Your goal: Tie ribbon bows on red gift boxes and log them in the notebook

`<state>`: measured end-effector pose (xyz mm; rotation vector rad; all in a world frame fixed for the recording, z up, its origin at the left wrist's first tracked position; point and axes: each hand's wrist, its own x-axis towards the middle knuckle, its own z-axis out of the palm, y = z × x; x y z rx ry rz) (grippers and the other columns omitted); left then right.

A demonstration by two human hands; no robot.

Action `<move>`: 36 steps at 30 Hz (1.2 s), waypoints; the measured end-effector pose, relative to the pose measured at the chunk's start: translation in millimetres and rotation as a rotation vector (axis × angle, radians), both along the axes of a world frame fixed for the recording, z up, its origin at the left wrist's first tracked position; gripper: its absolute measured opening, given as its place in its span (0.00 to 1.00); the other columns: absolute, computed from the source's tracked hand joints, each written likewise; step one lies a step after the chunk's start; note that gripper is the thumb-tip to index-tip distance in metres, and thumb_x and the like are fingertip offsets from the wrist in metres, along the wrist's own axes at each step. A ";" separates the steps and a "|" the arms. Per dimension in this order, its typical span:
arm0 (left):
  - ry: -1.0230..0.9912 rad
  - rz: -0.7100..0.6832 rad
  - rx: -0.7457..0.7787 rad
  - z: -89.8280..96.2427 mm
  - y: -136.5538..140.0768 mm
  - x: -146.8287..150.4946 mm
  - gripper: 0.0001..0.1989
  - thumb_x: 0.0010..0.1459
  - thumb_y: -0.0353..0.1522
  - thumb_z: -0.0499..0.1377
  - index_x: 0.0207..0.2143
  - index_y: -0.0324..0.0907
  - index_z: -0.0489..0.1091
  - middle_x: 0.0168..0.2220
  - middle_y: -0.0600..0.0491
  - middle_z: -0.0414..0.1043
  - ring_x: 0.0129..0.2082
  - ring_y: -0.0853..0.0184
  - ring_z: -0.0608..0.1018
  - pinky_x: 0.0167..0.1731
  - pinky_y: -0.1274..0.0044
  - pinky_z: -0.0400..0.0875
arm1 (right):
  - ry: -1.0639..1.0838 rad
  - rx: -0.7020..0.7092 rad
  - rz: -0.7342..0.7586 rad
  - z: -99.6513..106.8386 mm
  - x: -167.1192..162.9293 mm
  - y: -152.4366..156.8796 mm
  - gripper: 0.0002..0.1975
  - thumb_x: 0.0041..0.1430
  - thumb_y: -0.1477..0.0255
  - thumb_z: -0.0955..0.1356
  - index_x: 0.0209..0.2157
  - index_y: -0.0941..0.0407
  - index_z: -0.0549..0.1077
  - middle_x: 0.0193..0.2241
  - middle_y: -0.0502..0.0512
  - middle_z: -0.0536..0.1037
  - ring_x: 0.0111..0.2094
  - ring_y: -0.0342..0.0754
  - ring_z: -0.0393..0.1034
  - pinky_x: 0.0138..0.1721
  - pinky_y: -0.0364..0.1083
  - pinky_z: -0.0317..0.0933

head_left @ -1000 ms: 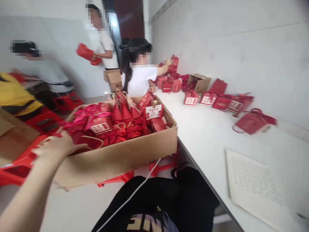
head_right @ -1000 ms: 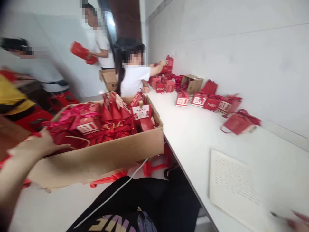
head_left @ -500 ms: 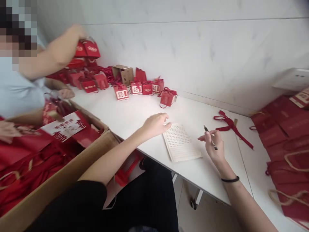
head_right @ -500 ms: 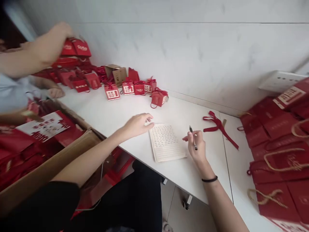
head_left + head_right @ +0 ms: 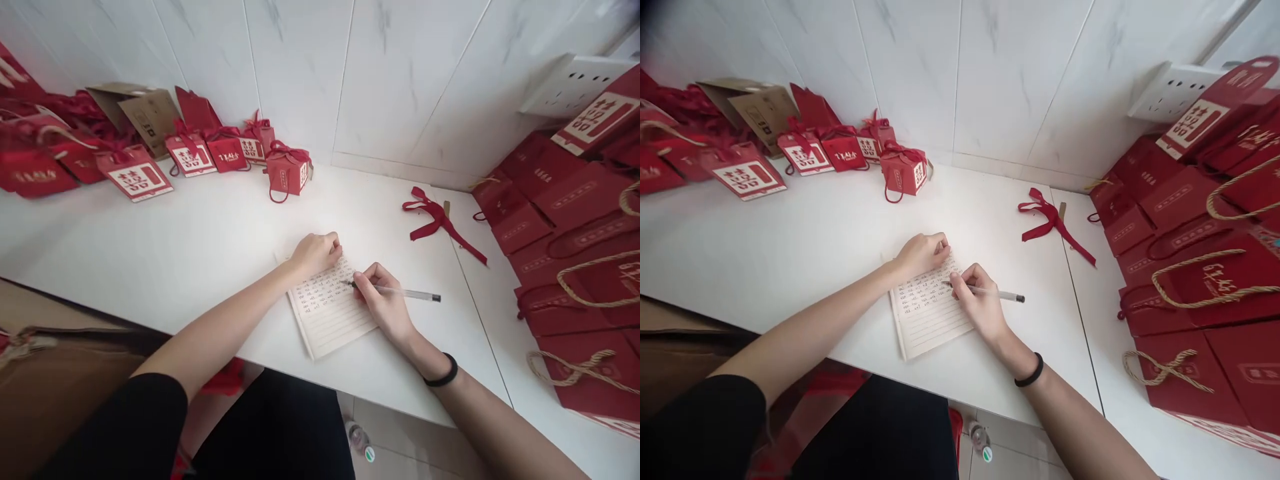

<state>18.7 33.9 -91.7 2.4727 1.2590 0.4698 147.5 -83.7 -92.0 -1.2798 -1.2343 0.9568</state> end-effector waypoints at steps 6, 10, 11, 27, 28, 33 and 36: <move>-0.027 -0.014 0.014 -3.3 2.4 1.3 0.08 0.56 0.33 0.50 0.32 0.42 0.68 0.21 0.57 0.70 0.21 0.69 0.69 0.23 0.78 0.56 | -0.106 -0.051 0.001 0.3 1.0 1.4 0.14 0.52 0.64 0.71 0.25 0.55 0.62 0.21 0.47 0.65 0.22 0.42 0.59 0.23 0.41 0.54; -0.034 0.000 0.002 -2.5 2.3 2.6 0.07 0.56 0.32 0.51 0.31 0.42 0.68 0.20 0.57 0.69 0.20 0.69 0.68 0.22 0.78 0.55 | -0.169 -0.046 -0.042 5.4 1.2 2.7 0.09 0.53 0.67 0.68 0.27 0.55 0.63 0.23 0.47 0.67 0.25 0.43 0.62 0.26 0.41 0.58; -0.038 0.005 0.002 -2.0 2.2 2.8 0.07 0.55 0.32 0.51 0.30 0.42 0.68 0.20 0.57 0.68 0.20 0.69 0.68 0.22 0.78 0.54 | -0.179 -0.045 -0.039 5.9 1.7 3.0 0.08 0.54 0.67 0.67 0.27 0.55 0.64 0.23 0.48 0.67 0.25 0.43 0.62 0.26 0.41 0.58; -0.053 0.002 -0.037 2.0 0.3 3.1 0.04 0.54 0.30 0.52 0.28 0.42 0.65 0.18 0.59 0.65 0.18 0.71 0.65 0.20 0.78 0.52 | -0.318 -0.031 0.052 -0.8 2.1 0.7 0.17 0.55 0.71 0.63 0.19 0.55 0.49 0.16 0.44 0.49 0.19 0.39 0.42 0.18 0.40 0.40; -0.057 0.003 -0.036 1.9 0.1 2.9 0.04 0.54 0.30 0.52 0.28 0.42 0.65 0.18 0.59 0.65 0.18 0.71 0.65 0.20 0.78 0.52 | -0.324 -0.029 0.047 -1.0 2.2 0.8 0.17 0.55 0.71 0.62 0.19 0.55 0.49 0.16 0.44 0.49 0.19 0.39 0.42 0.18 0.40 0.40; -0.070 -0.005 -0.033 1.0 0.2 2.6 0.04 0.54 0.29 0.51 0.27 0.42 0.65 0.18 0.60 0.65 0.17 0.72 0.65 0.20 0.78 0.52 | -0.331 -0.040 0.025 -1.2 1.8 -0.1 0.17 0.54 0.70 0.62 0.19 0.55 0.49 0.16 0.44 0.50 0.19 0.39 0.43 0.18 0.40 0.41; -0.066 -0.005 -0.031 0.3 0.7 2.6 0.04 0.54 0.30 0.52 0.28 0.41 0.65 0.18 0.59 0.66 0.17 0.72 0.66 0.20 0.78 0.52 | -0.321 -0.058 0.018 -1.2 1.1 -0.3 0.17 0.54 0.70 0.62 0.19 0.55 0.48 0.16 0.44 0.49 0.18 0.39 0.43 0.18 0.39 0.41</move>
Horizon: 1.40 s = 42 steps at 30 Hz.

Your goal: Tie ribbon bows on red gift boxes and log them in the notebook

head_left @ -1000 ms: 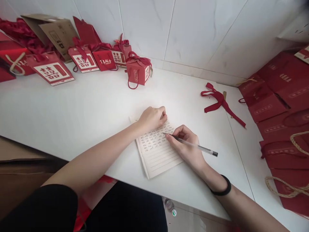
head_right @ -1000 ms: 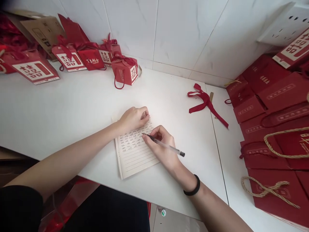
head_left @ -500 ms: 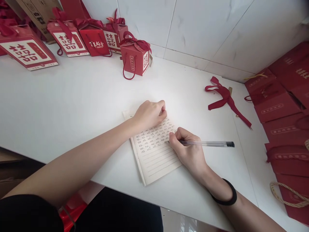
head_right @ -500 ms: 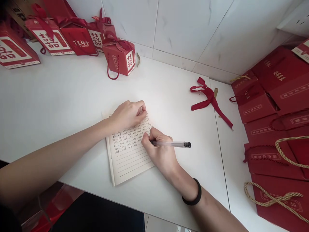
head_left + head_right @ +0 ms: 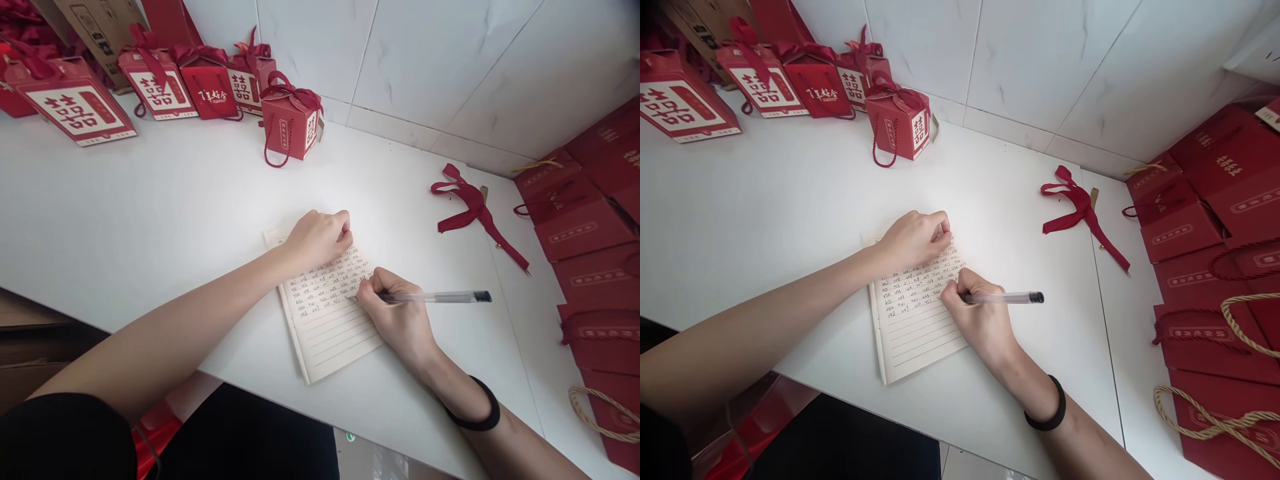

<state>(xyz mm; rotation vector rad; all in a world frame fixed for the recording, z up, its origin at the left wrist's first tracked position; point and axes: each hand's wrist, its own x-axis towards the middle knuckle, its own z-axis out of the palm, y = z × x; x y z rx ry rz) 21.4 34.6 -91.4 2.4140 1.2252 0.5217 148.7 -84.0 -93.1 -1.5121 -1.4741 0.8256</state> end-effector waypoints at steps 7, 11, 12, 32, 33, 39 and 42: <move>0.006 0.009 -0.009 0.7 -0.2 -0.3 0.04 0.54 0.30 0.52 0.28 0.42 0.65 0.20 0.59 0.68 0.19 0.71 0.68 0.20 0.78 0.53 | -0.013 0.001 -0.004 -0.1 0.3 2.0 0.16 0.53 0.70 0.61 0.19 0.55 0.48 0.16 0.44 0.49 0.18 0.39 0.42 0.17 0.40 0.40; 0.006 0.003 -0.012 0.4 -0.5 -0.9 0.04 0.54 0.31 0.52 0.28 0.42 0.65 0.20 0.59 0.68 0.19 0.71 0.68 0.20 0.78 0.53 | -0.012 -0.014 -0.034 0.0 0.0 2.3 0.16 0.54 0.69 0.62 0.19 0.55 0.49 0.16 0.44 0.50 0.18 0.39 0.44 0.18 0.39 0.42; 0.004 0.001 -0.010 0.1 -0.4 -1.0 0.04 0.54 0.31 0.52 0.28 0.42 0.65 0.20 0.59 0.68 0.19 0.71 0.68 0.20 0.78 0.53 | -0.017 -0.004 -0.036 0.1 -0.1 2.0 0.16 0.54 0.70 0.62 0.19 0.55 0.49 0.16 0.44 0.50 0.19 0.39 0.43 0.18 0.39 0.42; -0.013 -0.024 0.003 -0.6 0.3 -2.3 0.05 0.54 0.30 0.51 0.28 0.42 0.66 0.20 0.58 0.69 0.20 0.69 0.69 0.22 0.78 0.56 | 0.191 -0.030 -0.141 4.3 2.0 1.1 0.18 0.53 0.71 0.64 0.18 0.55 0.50 0.15 0.43 0.52 0.17 0.39 0.46 0.18 0.39 0.43; -0.022 -0.030 -0.003 -0.7 0.4 -3.0 0.05 0.54 0.30 0.51 0.28 0.42 0.66 0.20 0.58 0.69 0.20 0.69 0.69 0.22 0.78 0.56 | 0.267 -0.036 -0.177 4.6 4.8 2.3 0.18 0.53 0.71 0.65 0.18 0.55 0.50 0.14 0.43 0.53 0.16 0.38 0.46 0.17 0.39 0.43; -0.061 -0.050 -0.009 -0.4 0.1 -7.7 0.07 0.54 0.31 0.50 0.28 0.42 0.67 0.22 0.56 0.71 0.22 0.68 0.72 0.25 0.77 0.61 | 0.188 0.053 -0.262 0.5 37.9 17.8 0.20 0.56 0.60 0.67 0.20 0.56 0.56 0.16 0.46 0.61 0.16 0.39 0.51 0.15 0.38 0.45; -0.061 -0.082 -0.069 0.6 -0.8 -11.4 0.06 0.51 0.32 0.52 0.29 0.42 0.69 0.25 0.55 0.73 0.25 0.67 0.74 0.27 0.78 0.63 | 0.025 0.047 -0.310 -2.4 51.0 26.9 0.19 0.54 0.53 0.67 0.26 0.56 0.64 0.19 0.47 0.65 0.15 0.40 0.54 0.16 0.40 0.50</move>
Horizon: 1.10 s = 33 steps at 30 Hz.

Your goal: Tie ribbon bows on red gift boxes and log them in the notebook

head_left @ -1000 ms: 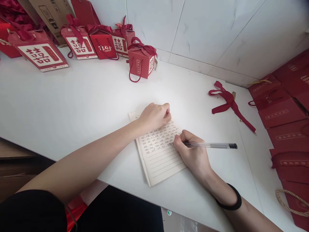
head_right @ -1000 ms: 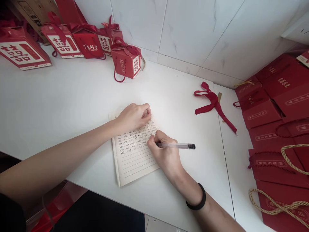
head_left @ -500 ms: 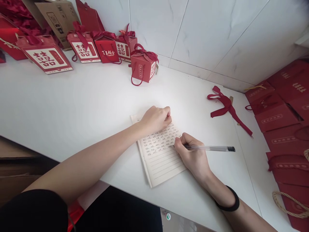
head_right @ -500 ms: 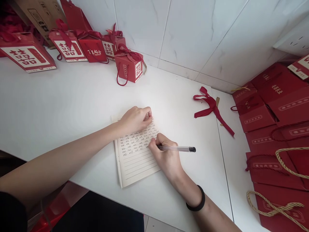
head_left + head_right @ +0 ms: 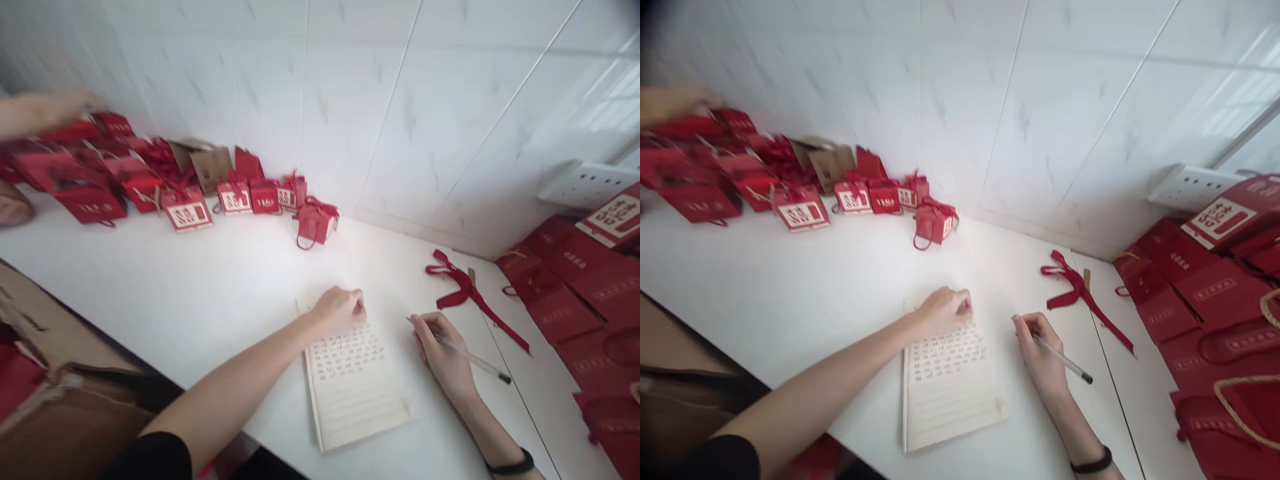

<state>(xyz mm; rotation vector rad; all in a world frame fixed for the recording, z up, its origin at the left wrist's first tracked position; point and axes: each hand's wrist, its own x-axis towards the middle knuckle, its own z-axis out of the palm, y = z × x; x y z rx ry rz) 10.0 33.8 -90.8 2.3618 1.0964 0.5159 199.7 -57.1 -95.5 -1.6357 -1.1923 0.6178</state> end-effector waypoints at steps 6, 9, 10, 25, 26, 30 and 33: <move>-0.198 0.019 -0.244 3.1 5.0 -13.4 0.07 0.48 0.37 0.58 0.25 0.42 0.68 0.22 0.58 0.70 0.21 0.72 0.70 0.21 0.80 0.61 | -0.225 0.063 -0.074 -14.3 2.3 11.2 0.18 0.56 0.53 0.62 0.36 0.53 0.68 0.32 0.52 0.72 0.15 0.44 0.60 0.21 0.46 0.60; -0.339 0.195 -0.157 7.5 16.6 -23.4 0.06 0.53 0.34 0.54 0.33 0.43 0.68 0.28 0.57 0.71 0.28 0.71 0.73 0.30 0.80 0.67 | -0.358 0.197 0.011 -24.2 9.1 15.8 0.16 0.60 0.58 0.59 0.35 0.53 0.70 0.34 0.57 0.72 0.24 0.50 0.68 0.24 0.47 0.64; -0.375 0.290 -0.102 8.4 22.4 -27.3 0.08 0.56 0.32 0.51 0.37 0.43 0.67 0.33 0.54 0.72 0.33 0.70 0.74 0.36 0.78 0.68 | -0.392 0.216 0.033 -27.4 12.4 17.3 0.16 0.61 0.60 0.57 0.36 0.53 0.71 0.36 0.58 0.73 0.28 0.52 0.70 0.26 0.48 0.66; -0.218 0.897 -0.002 28.0 132.7 -46.2 0.46 0.41 0.39 0.65 0.58 0.43 0.42 0.62 0.36 0.43 0.64 0.50 0.48 0.53 0.57 0.59 | -0.729 0.254 0.094 -53.9 25.6 36.2 0.22 0.65 0.65 0.52 0.58 0.52 0.56 0.53 0.58 0.65 0.49 0.54 0.66 0.42 0.54 0.70; -0.215 0.906 -0.001 28.1 136.4 -42.2 0.47 0.41 0.41 0.65 0.58 0.42 0.41 0.62 0.36 0.42 0.64 0.50 0.48 0.53 0.57 0.59 | -0.725 0.249 0.098 -52.4 24.6 35.5 0.22 0.65 0.66 0.52 0.57 0.53 0.57 0.53 0.59 0.65 0.49 0.54 0.65 0.43 0.54 0.70; -0.226 0.924 0.027 29.4 147.0 -31.8 0.48 0.43 0.43 0.64 0.59 0.41 0.39 0.63 0.36 0.41 0.64 0.51 0.48 0.56 0.58 0.54 | -0.708 0.222 0.141 -46.2 21.9 33.8 0.20 0.64 0.67 0.52 0.53 0.56 0.62 0.52 0.61 0.65 0.50 0.54 0.65 0.43 0.53 0.70; -0.234 0.922 0.030 34.3 156.1 -32.4 0.46 0.44 0.43 0.63 0.59 0.41 0.40 0.62 0.35 0.46 0.63 0.51 0.53 0.57 0.59 0.52 | -0.671 0.202 0.142 -40.8 18.3 32.3 0.20 0.64 0.67 0.52 0.51 0.57 0.64 0.52 0.62 0.65 0.50 0.54 0.65 0.43 0.53 0.70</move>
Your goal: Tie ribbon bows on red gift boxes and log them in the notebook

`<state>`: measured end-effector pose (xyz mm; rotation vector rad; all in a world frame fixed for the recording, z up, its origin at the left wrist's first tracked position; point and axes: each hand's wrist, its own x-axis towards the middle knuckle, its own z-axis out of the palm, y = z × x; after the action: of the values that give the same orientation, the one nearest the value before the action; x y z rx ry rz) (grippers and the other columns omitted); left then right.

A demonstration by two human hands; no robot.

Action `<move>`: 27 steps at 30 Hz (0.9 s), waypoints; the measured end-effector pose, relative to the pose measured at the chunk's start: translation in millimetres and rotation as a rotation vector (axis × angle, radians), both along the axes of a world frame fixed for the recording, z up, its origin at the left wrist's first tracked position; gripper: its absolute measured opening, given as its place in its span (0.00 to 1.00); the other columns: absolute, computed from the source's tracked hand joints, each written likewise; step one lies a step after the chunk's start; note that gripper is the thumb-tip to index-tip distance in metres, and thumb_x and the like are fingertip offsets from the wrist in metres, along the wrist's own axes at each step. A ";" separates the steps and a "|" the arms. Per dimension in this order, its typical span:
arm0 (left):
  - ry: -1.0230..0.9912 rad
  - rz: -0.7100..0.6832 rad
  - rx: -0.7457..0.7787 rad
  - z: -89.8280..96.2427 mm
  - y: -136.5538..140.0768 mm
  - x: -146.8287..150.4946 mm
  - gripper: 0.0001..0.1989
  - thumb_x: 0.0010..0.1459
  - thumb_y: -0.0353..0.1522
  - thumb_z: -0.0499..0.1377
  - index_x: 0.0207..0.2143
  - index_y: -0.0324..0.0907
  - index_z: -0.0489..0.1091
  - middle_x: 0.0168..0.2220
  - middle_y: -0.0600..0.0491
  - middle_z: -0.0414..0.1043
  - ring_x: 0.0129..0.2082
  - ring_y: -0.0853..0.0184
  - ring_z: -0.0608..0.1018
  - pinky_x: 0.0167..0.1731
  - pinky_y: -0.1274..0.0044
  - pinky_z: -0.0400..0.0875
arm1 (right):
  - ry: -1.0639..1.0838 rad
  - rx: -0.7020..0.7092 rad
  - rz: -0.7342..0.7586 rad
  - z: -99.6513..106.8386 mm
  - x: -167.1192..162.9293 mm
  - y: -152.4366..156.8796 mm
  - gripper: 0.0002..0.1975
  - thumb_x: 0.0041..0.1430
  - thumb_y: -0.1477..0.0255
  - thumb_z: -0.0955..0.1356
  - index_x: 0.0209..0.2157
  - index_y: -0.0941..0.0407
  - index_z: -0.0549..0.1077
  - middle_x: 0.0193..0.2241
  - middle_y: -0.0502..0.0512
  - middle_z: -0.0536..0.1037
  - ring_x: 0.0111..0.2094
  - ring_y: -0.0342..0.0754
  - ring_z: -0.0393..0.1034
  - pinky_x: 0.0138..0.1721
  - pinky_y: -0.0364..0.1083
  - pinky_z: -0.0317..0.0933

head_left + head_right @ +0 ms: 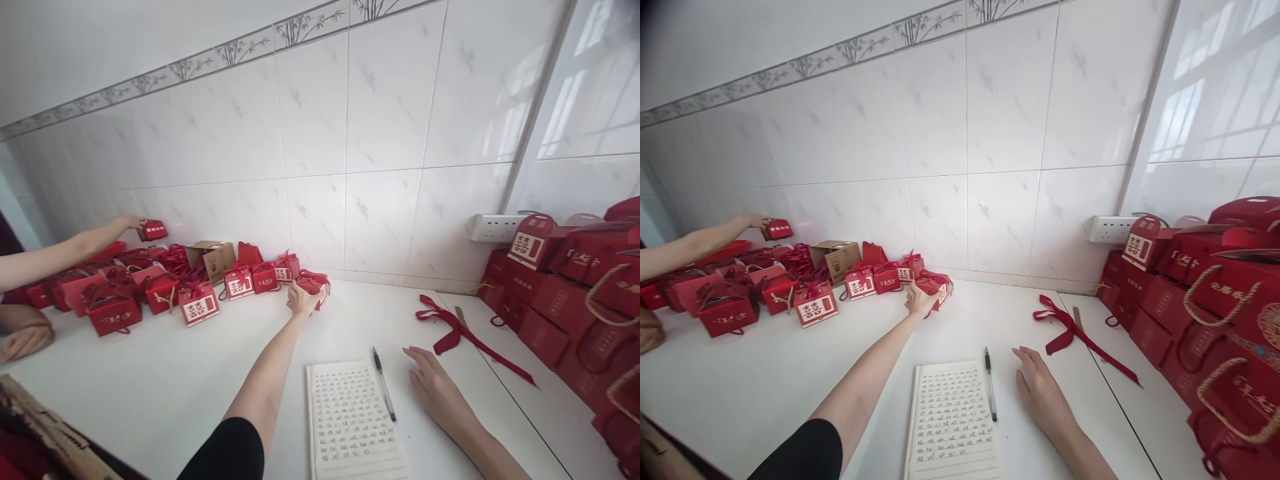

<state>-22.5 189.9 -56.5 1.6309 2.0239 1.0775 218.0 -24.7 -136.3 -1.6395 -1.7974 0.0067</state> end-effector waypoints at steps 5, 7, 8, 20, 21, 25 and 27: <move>-0.032 -0.043 -0.004 5.0 1.2 -6.3 0.44 0.44 0.41 0.64 0.57 0.40 0.44 0.58 0.36 0.55 0.58 0.50 0.62 0.54 0.60 0.59 | 0.062 0.004 0.026 8.7 -6.7 -2.5 0.18 0.62 0.68 0.53 0.47 0.57 0.67 0.50 0.63 0.66 0.49 0.55 0.66 0.42 0.53 0.70; -0.050 -0.050 0.044 4.2 -11.1 -9.1 0.43 0.44 0.40 0.64 0.57 0.42 0.44 0.58 0.39 0.55 0.59 0.52 0.61 0.55 0.63 0.60 | 0.093 0.010 0.014 9.3 -6.9 -2.8 0.17 0.62 0.68 0.54 0.45 0.56 0.67 0.49 0.64 0.66 0.47 0.56 0.67 0.41 0.54 0.70; -0.059 -0.053 0.075 3.9 -20.0 -10.8 0.43 0.44 0.40 0.64 0.57 0.43 0.44 0.59 0.40 0.55 0.60 0.53 0.60 0.56 0.64 0.59 | 0.109 0.011 0.007 9.0 -6.5 -2.8 0.17 0.62 0.67 0.54 0.45 0.56 0.67 0.49 0.64 0.67 0.46 0.56 0.67 0.40 0.55 0.70; -0.283 -0.492 0.582 23.1 -194.1 -32.3 0.46 0.43 0.41 0.64 0.57 0.43 0.38 0.57 0.41 0.55 0.56 0.58 0.65 0.55 0.71 0.62 | 0.414 0.140 0.152 64.6 -45.8 -40.4 0.21 0.60 0.54 0.62 0.48 0.54 0.66 0.51 0.63 0.63 0.51 0.57 0.62 0.48 0.56 0.65; -0.296 -0.552 0.602 20.4 -213.4 -36.7 0.46 0.42 0.42 0.64 0.57 0.43 0.39 0.56 0.41 0.56 0.56 0.57 0.65 0.55 0.70 0.62 | 0.460 0.170 0.226 73.1 -56.7 -51.9 0.23 0.60 0.53 0.63 0.51 0.53 0.64 0.54 0.63 0.61 0.53 0.57 0.59 0.49 0.56 0.64; -0.373 -0.853 0.671 10.1 -285.7 -64.6 0.51 0.41 0.38 0.64 0.60 0.44 0.35 0.56 0.40 0.56 0.56 0.52 0.64 0.55 0.63 0.61 | 0.528 0.187 0.504 97.1 -99.8 -110.5 0.40 0.55 0.49 0.68 0.62 0.48 0.49 0.62 0.60 0.46 0.61 0.59 0.45 0.57 0.58 0.55; -0.405 -0.997 0.655 10.5 -312.7 -83.1 0.54 0.40 0.34 0.64 0.62 0.43 0.31 0.57 0.40 0.55 0.57 0.51 0.63 0.56 0.60 0.58 | 0.501 0.097 0.570 103.5 -115.4 -138.6 0.46 0.50 0.50 0.71 0.63 0.47 0.46 0.63 0.59 0.45 0.62 0.61 0.44 0.58 0.59 0.53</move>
<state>-105.5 -122.7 -46.0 2.0816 0.4321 1.4979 102.6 -163.3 -32.8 -0.9026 -1.7592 0.5283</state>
